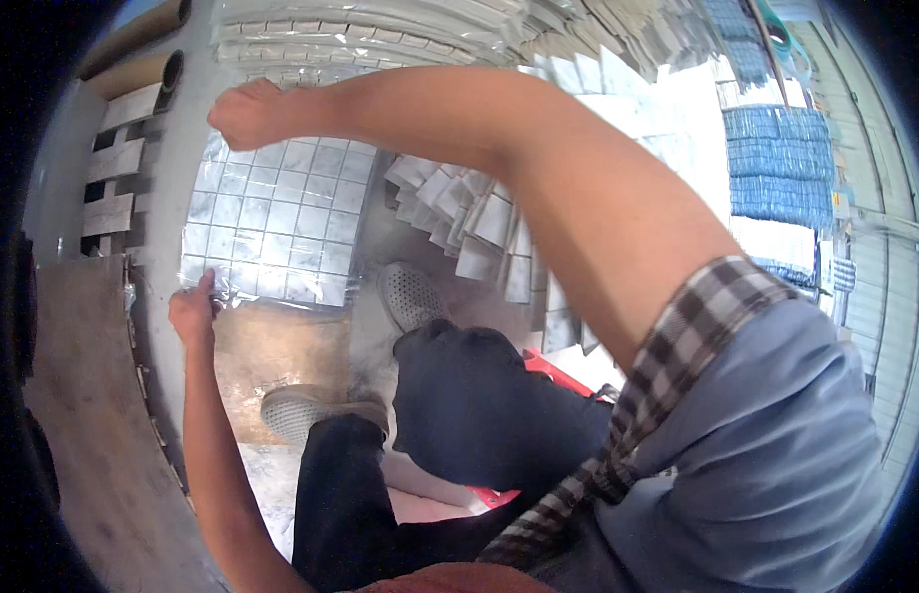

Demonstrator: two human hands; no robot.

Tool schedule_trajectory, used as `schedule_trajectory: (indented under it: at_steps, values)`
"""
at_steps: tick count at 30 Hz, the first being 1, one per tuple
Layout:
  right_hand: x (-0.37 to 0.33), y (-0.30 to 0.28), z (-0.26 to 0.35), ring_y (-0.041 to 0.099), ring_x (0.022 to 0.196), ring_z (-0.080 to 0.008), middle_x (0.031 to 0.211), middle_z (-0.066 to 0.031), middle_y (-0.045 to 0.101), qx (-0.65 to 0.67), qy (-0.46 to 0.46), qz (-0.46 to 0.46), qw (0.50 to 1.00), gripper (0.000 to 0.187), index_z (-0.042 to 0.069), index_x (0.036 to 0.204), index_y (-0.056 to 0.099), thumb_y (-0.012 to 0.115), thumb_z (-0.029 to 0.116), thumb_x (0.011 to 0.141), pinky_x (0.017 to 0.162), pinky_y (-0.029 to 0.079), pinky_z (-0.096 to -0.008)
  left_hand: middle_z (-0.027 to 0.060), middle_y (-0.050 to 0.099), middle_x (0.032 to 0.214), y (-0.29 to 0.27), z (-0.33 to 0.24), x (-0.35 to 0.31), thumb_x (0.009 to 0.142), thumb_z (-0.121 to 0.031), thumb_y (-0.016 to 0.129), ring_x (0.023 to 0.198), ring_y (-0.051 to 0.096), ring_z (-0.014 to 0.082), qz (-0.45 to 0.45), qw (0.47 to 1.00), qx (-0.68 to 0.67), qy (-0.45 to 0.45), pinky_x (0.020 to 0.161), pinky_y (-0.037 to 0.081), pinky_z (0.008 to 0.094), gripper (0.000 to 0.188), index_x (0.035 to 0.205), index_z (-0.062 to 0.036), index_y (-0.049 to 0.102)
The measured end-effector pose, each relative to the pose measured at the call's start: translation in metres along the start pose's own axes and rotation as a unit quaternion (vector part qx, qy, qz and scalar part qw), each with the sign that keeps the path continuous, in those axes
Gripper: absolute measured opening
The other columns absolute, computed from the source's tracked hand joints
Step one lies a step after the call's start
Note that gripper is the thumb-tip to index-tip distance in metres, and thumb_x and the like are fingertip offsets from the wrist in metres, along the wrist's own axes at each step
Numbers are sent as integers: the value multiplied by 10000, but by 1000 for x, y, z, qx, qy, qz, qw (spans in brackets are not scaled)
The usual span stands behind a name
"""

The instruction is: The person sits on a red stool on the floor and repeatedly takes stacks of white square tiles from a nearby pile. They place the tiles into clear plastic bags, fold the bags closed, and then stack the packaged tiles onto a growing pile on the floor.

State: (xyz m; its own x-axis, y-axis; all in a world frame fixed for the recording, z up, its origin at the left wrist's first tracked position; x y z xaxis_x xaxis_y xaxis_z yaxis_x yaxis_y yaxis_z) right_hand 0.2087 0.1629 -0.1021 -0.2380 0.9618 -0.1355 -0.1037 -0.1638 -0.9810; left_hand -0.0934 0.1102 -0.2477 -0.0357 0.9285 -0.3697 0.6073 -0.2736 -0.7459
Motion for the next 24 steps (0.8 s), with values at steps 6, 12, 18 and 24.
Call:
schedule_trajectory:
  at_steps: [6,12,18,24]
  values:
    - [-133,-104,47,674,957,-339,1025,-145,694,86,-89,1,992,219,46,1095,678,637,135,900,791,557,-451,142,635,638,-26,-18,-2,777,-517,807,498,597,210,148,982,-73,-86,430,463,349,619,733,79,645]
    - [-319,-188,11,665,1056,-286,1158,-118,680,147,-6,-209,967,304,60,1156,663,702,9,859,887,560,-359,257,705,1026,-101,-61,-40,778,-585,733,960,696,383,19,968,244,57,792,542,481,697,1025,66,696]
    - [-486,-191,-190,570,1181,-406,1254,-240,624,-64,413,-230,879,492,-20,1233,628,594,365,929,1024,446,-441,172,717,922,-162,-92,-88,840,-396,659,868,693,297,24,969,200,141,794,524,427,456,1069,-7,724]
    - [-491,-175,-255,630,1092,-354,1158,-244,673,267,541,-125,788,746,-48,1194,660,518,627,909,976,456,-423,238,717,1049,-193,-165,-203,880,-255,671,985,701,295,165,972,52,161,875,523,369,404,1125,65,690]
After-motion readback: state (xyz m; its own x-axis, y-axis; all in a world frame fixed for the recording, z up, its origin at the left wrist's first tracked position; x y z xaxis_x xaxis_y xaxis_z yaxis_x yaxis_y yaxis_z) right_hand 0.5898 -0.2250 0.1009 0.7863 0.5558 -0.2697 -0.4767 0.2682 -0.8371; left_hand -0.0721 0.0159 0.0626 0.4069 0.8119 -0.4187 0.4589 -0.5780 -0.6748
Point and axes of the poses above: each hand's wrist, its own x-axis towards the middle knuckle, its own y-axis out of the palm, z = x × y, the point moved 1 cm from there along x, towards the middle knuckle
